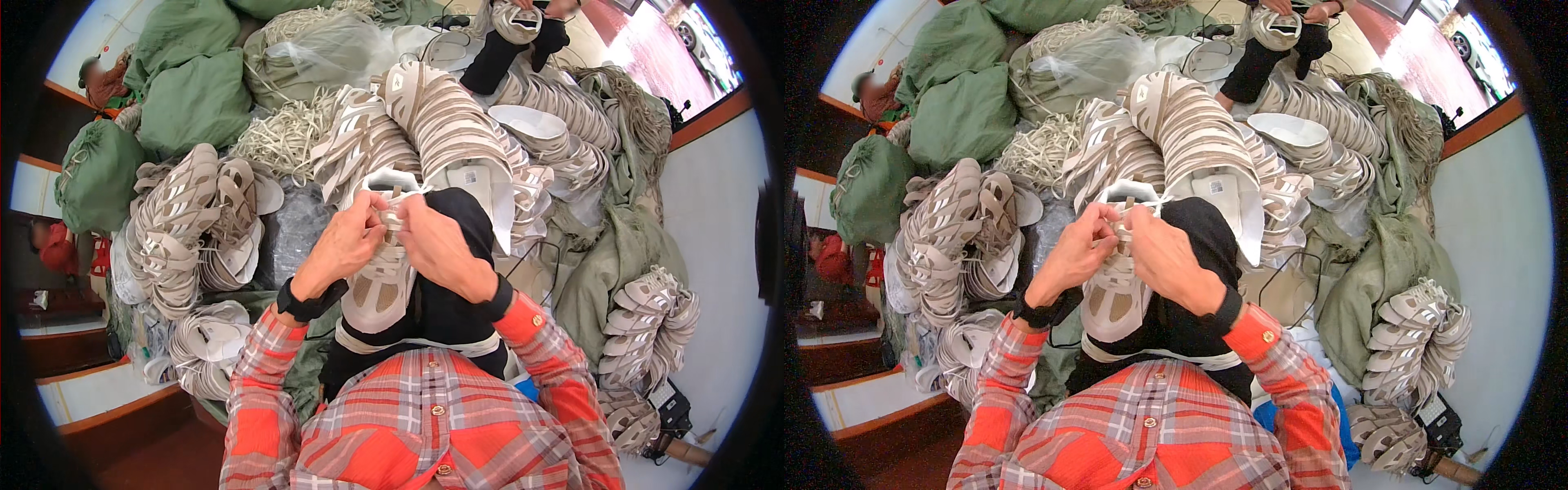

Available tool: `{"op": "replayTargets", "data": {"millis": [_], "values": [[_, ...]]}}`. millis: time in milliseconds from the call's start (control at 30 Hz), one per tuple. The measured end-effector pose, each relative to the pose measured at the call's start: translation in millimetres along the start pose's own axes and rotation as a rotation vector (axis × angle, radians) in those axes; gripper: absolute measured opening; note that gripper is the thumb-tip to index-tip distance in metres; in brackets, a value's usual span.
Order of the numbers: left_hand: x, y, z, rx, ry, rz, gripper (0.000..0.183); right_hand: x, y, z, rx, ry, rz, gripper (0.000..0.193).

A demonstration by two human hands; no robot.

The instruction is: Lacing a series of shoes in a manufacturing environment.

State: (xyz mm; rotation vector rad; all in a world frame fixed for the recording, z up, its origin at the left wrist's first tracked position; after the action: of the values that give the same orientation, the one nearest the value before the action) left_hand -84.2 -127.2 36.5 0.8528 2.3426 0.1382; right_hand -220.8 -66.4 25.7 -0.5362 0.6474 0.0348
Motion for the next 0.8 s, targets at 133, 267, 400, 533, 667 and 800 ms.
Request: {"op": "replayTargets", "data": {"millis": [133,267,400,533,667,800], "values": [[-38.3,30.3,-7.1,0.092,-0.425,-0.188,0.012,-82.7,48.4,1.8,0.291,-0.012,-0.045,0.022],[-60.1,40.4,-25.6,-0.106,-0.339,0.193,0.011,-187.6,188.1,-54.9,0.632,0.015,-0.329,0.021],[-33.6,63.5,-77.8,0.523,-0.019,0.533,0.013,-128.3,196.3,-54.8,0.571,0.142,0.388,0.018],[-34.7,55.9,-58.1,0.375,-0.104,0.544,0.012,-75.5,65.9,-15.7,0.47,-0.201,0.119,0.022],[-58.3,58.3,-53.3,0.222,-0.103,0.404,0.014,-31.4,31.4,-22.6,0.716,-0.549,0.369,0.027],[-55.7,51.8,-34.0,-0.228,-0.148,0.313,0.014,-56.9,72.9,-20.5,0.742,-0.68,0.463,0.027]]}}
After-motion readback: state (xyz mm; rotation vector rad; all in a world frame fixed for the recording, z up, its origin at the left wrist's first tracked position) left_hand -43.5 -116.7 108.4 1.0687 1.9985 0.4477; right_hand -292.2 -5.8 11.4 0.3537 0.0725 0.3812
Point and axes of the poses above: each hand's wrist, its own y-axis away from the middle knuckle, its own x-axis out of the palm, z = x × y, the point moved 5 cm from there along -y, towards the middle knuckle, and after that the axes turned 14 degrees about -x, right-handed, at the moved point
